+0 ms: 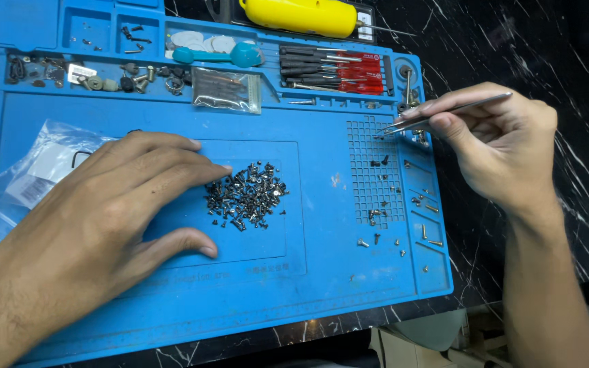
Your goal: The person uses tweezers to pick up small screws from a pile on a blue work mat and places them into designated compartments. The person also handles a small plastic bag containing parts and moves it aside.
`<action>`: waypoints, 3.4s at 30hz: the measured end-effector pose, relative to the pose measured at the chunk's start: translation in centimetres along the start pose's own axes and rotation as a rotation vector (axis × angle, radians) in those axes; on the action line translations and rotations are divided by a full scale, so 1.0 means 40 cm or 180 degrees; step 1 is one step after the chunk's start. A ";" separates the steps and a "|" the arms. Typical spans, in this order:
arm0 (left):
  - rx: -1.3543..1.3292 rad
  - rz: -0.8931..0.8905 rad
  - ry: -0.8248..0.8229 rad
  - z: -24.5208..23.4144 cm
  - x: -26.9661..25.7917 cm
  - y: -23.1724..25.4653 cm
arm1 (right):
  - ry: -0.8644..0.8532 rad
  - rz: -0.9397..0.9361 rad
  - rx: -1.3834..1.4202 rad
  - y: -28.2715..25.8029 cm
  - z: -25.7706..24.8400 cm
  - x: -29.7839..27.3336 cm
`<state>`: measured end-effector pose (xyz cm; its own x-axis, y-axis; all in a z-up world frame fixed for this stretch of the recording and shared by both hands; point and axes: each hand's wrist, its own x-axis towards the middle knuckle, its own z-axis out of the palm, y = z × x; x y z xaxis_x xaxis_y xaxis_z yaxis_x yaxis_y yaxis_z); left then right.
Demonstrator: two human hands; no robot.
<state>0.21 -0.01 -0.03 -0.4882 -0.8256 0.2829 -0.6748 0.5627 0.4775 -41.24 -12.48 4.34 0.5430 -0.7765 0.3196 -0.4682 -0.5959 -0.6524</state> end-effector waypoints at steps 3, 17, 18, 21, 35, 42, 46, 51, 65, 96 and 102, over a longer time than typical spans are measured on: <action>0.0039 -0.0028 -0.0026 -0.002 0.001 0.002 | 0.0071 0.0039 0.0026 0.015 -0.008 -0.005; 0.0065 0.0021 -0.0003 -0.003 0.001 0.004 | 0.0039 0.0112 0.0038 0.052 -0.003 -0.002; 0.0076 0.0013 -0.0013 -0.004 0.001 0.005 | 0.0074 0.0117 0.0041 0.057 -0.003 -0.003; 0.0058 0.0008 -0.0024 -0.004 0.003 0.005 | 0.0114 0.0158 0.0220 0.069 0.000 0.000; -0.0231 -0.0054 0.0402 -0.024 0.030 0.103 | 0.0975 0.1391 0.1821 -0.051 0.044 0.009; -0.0229 -0.0236 0.1824 -0.028 0.053 0.234 | 0.0765 0.2355 0.2889 -0.148 0.134 0.013; -0.0438 -0.0293 0.1644 -0.028 0.048 0.254 | 0.0772 0.2718 0.2983 -0.209 0.173 0.017; -0.0318 -0.0108 0.1805 -0.015 0.047 0.246 | 0.0661 0.2801 0.3108 -0.226 0.196 0.019; -0.0224 -0.0265 0.2055 0.001 0.046 0.242 | 0.0548 0.2833 0.3220 -0.245 0.228 0.024; -0.0243 -0.0284 0.2124 -0.002 0.053 0.233 | 0.0561 0.2634 0.3457 -0.223 0.246 0.016; -0.0240 -0.0322 0.2109 0.000 0.051 0.230 | 0.0471 0.2511 0.3527 -0.215 0.250 0.013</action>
<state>-6.98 3.48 4.95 0.0342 -0.7390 0.6729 -0.6472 0.4967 0.5783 -29.95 -5.70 3.25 0.2828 -0.8867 -0.3658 0.2204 0.4312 -0.8749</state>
